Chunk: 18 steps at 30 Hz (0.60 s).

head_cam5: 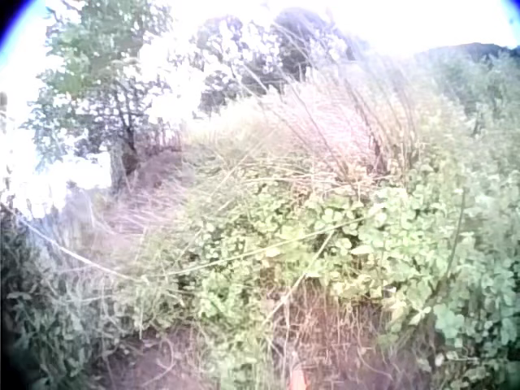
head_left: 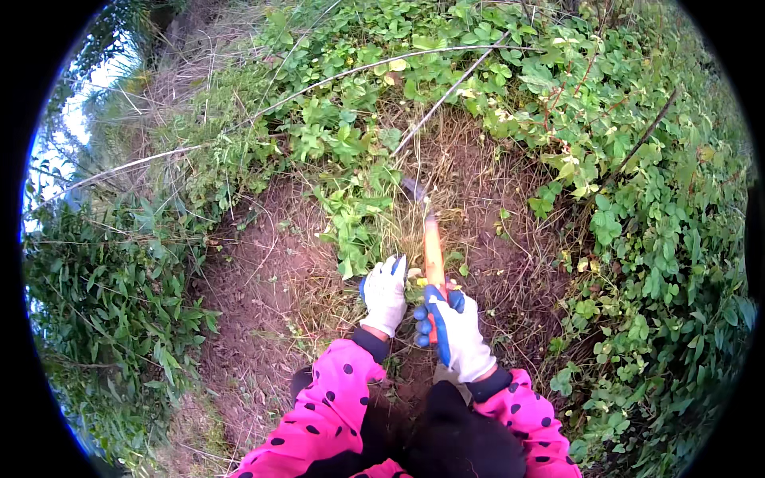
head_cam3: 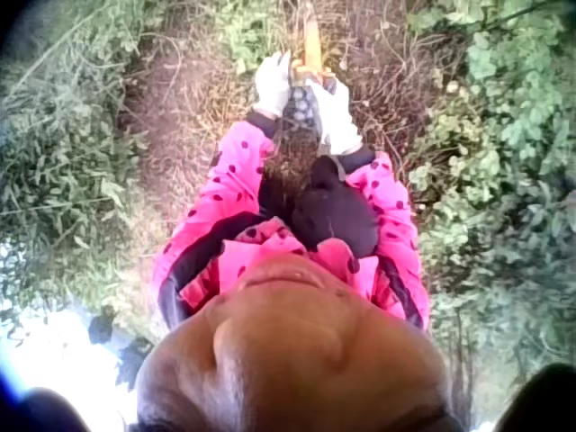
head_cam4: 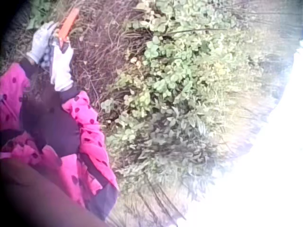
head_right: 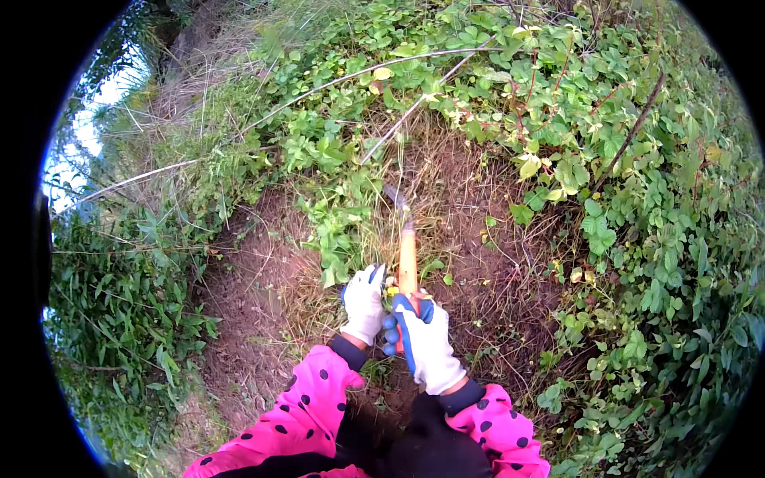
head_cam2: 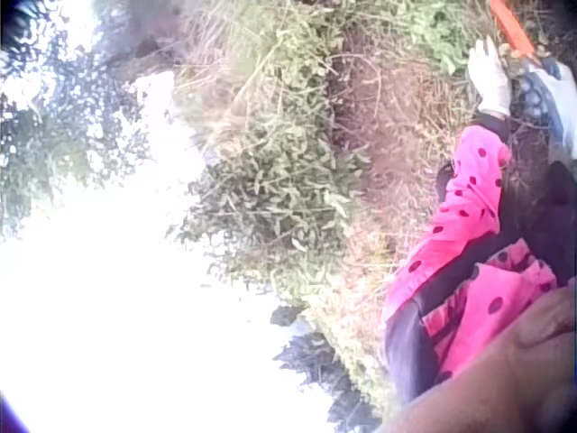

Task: The person uses a sickle to cut and clear weeds and dry grass from a patch of ground. They repeatedly swing the sickle to sever vegetation and pull away cut stems by hand, gradually exposing bare soil.

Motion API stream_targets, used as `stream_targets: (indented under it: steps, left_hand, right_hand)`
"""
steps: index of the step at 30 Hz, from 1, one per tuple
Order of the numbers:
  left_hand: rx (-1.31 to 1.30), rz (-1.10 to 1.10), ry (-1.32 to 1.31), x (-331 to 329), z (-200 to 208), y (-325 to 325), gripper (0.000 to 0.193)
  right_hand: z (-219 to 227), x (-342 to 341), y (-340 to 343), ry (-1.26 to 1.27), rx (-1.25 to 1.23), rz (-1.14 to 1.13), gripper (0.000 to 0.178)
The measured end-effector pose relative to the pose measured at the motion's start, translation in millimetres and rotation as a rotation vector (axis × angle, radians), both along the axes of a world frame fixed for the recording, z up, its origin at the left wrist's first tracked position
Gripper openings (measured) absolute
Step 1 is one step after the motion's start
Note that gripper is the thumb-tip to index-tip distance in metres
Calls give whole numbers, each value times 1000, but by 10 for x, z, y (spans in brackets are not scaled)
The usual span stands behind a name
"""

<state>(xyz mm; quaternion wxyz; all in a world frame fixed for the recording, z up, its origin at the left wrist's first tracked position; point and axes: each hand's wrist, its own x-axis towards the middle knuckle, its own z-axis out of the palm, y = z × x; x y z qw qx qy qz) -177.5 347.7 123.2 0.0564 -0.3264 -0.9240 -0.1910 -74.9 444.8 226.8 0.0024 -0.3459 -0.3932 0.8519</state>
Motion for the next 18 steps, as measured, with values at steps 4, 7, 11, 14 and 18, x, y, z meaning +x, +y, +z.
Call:
stream_targets:
  steps: [4, 7, 11, 14, 18]
  left_hand:
    - [42, 11, -4, 183, -181, -146, 50]
    - [41, -72, -102, 272, -563, 271, 44]
    - [861, -38, -237, -414, -1648, -514, 31]
    - [351, 0, -97, 192, -946, -156, 33]
    - [143, -136, -90, 325, -580, -459, 49]
  right_hand:
    - [-54, 158, 150, -1, -194, 25, 11]
    - [-145, -406, 357, 144, -334, -38, 18]
    - [342, -251, -885, 202, -333, 354, 15]
    - [420, 420, -554, 86, -20, 864, 18]
    - [749, 437, -290, 381, 553, 879, 55]
